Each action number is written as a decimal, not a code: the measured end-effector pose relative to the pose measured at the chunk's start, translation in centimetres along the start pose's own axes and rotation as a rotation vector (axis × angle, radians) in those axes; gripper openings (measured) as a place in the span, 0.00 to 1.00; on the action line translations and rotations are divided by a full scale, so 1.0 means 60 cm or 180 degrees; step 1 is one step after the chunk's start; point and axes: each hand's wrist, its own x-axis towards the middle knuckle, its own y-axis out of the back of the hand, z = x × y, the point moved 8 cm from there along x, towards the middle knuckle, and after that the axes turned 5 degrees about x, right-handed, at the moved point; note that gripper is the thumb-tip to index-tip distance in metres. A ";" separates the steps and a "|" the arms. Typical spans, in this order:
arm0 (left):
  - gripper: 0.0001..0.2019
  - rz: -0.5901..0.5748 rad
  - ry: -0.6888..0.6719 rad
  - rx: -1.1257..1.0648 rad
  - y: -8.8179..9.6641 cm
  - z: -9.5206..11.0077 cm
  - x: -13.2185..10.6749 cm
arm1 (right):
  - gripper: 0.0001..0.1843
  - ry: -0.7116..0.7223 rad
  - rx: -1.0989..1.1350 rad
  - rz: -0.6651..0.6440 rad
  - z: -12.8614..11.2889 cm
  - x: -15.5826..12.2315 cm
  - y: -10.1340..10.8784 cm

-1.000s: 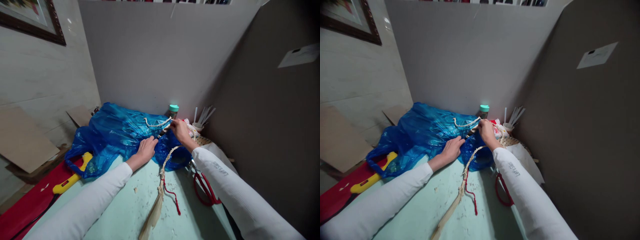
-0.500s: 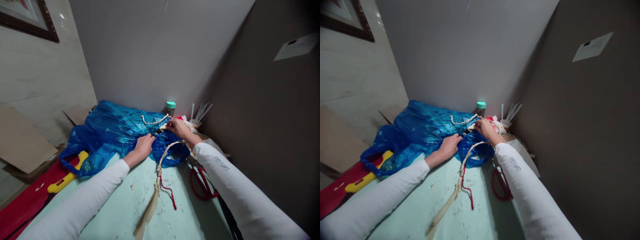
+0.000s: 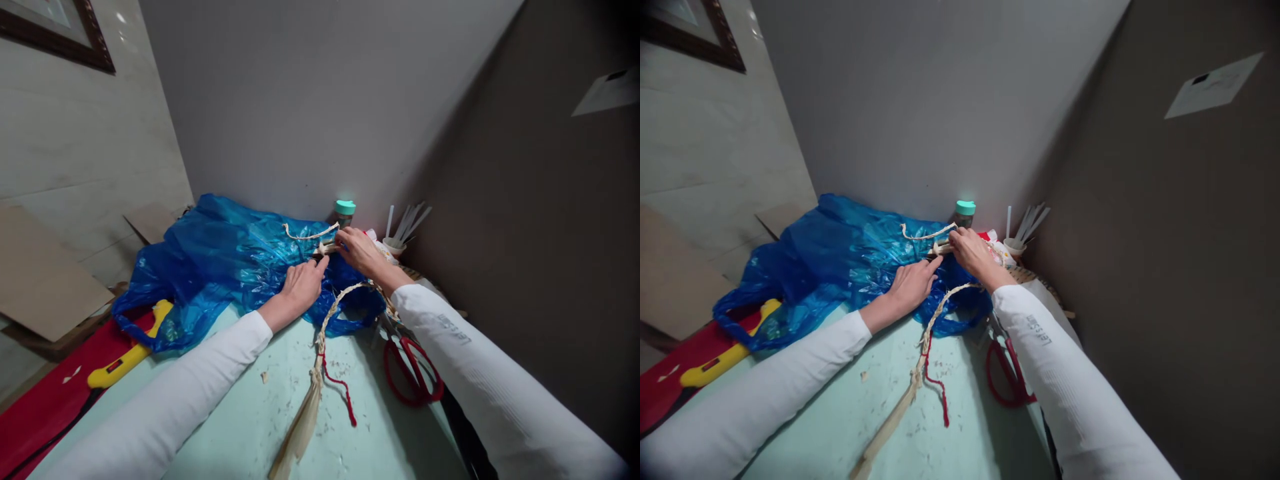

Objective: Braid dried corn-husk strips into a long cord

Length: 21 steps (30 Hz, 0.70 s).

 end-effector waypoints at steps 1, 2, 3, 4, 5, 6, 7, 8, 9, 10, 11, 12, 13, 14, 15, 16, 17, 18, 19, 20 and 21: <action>0.27 -0.0032 0.0015 0.0012 -0.004 0.001 0.004 | 0.09 0.0019 -0.0055 -0.0002 -0.003 -0.001 0.001; 0.28 -0.0062 0.0028 0.0027 -0.008 0.002 0.008 | 0.10 0.0034 -0.0111 0.0000 -0.005 -0.003 0.002; 0.30 -0.0087 0.0037 0.0043 -0.012 0.003 0.011 | 0.10 0.0048 -0.0166 0.0007 -0.008 -0.004 0.002; 0.31 -0.0106 0.0041 0.0059 -0.015 0.004 0.013 | 0.11 0.0066 -0.0217 0.0014 -0.010 -0.006 0.002; 0.32 -0.0122 0.0042 0.0073 -0.017 0.005 0.013 | 0.11 0.0092 -0.0262 0.0014 -0.013 -0.006 0.001; 0.33 -0.0134 0.0044 0.0085 -0.019 0.006 0.013 | 0.12 0.0133 -0.0301 -0.0001 -0.015 -0.007 0.000; 0.34 -0.0145 0.0050 0.0095 -0.021 0.006 0.012 | 0.11 0.0188 -0.0336 -0.0031 -0.016 -0.007 -0.002; 0.34 -0.0158 0.0060 0.0106 -0.023 0.006 0.010 | 0.11 0.0251 -0.0370 -0.0073 -0.017 -0.007 -0.004; 0.34 -0.0172 0.0079 0.0118 -0.024 0.006 0.009 | 0.11 0.0314 -0.0404 -0.0119 -0.018 -0.006 -0.007; 0.34 -0.0188 0.0107 0.0131 -0.026 0.004 0.007 | 0.11 0.0364 -0.0439 -0.0156 -0.018 -0.005 -0.009; 0.33 -0.0204 0.0137 0.0145 -0.027 0.002 0.005 | 0.12 0.0396 -0.0474 -0.0180 -0.017 -0.005 -0.010; 0.32 -0.0217 0.0167 0.0160 -0.027 0.000 0.004 | 0.13 0.0404 -0.0506 -0.0191 -0.015 -0.004 -0.011; 0.30 -0.0227 0.0192 0.0174 -0.028 -0.002 0.002 | 0.14 0.0393 -0.0531 -0.0191 -0.014 -0.003 -0.011; 0.28 -0.0232 0.0210 0.0186 -0.027 -0.004 0.001 | 0.15 0.0369 -0.0545 -0.0187 -0.012 -0.003 -0.010; 0.27 -0.0230 0.0218 0.0197 -0.027 -0.005 0.001 | 0.15 0.0337 -0.0548 -0.0182 -0.011 -0.003 -0.009; 0.26 -0.0224 0.0221 0.0207 -0.026 -0.006 0.001 | 0.15 0.0303 -0.0541 -0.0177 -0.010 -0.003 -0.008; 0.25 -0.0213 0.0219 0.0216 -0.025 -0.007 0.001 | 0.15 0.0270 -0.0526 -0.0170 -0.009 -0.004 -0.006; 0.25 -0.0202 0.0215 0.0224 -0.024 -0.007 0.001 | 0.15 0.0243 -0.0502 -0.0160 -0.009 -0.005 -0.003; 0.25 -0.0192 0.0211 0.0230 -0.024 -0.006 0.002 | 0.15 0.0225 -0.0472 -0.0149 -0.010 -0.007 0.000; 0.25 -0.0185 0.0208 0.0235 -0.024 -0.006 0.002 | 0.14 0.0217 -0.0433 -0.0135 -0.011 -0.009 0.004; 0.25 -0.0182 0.0205 0.0236 -0.024 -0.005 0.003 | 0.14 0.0216 -0.0386 -0.0118 -0.013 -0.011 0.007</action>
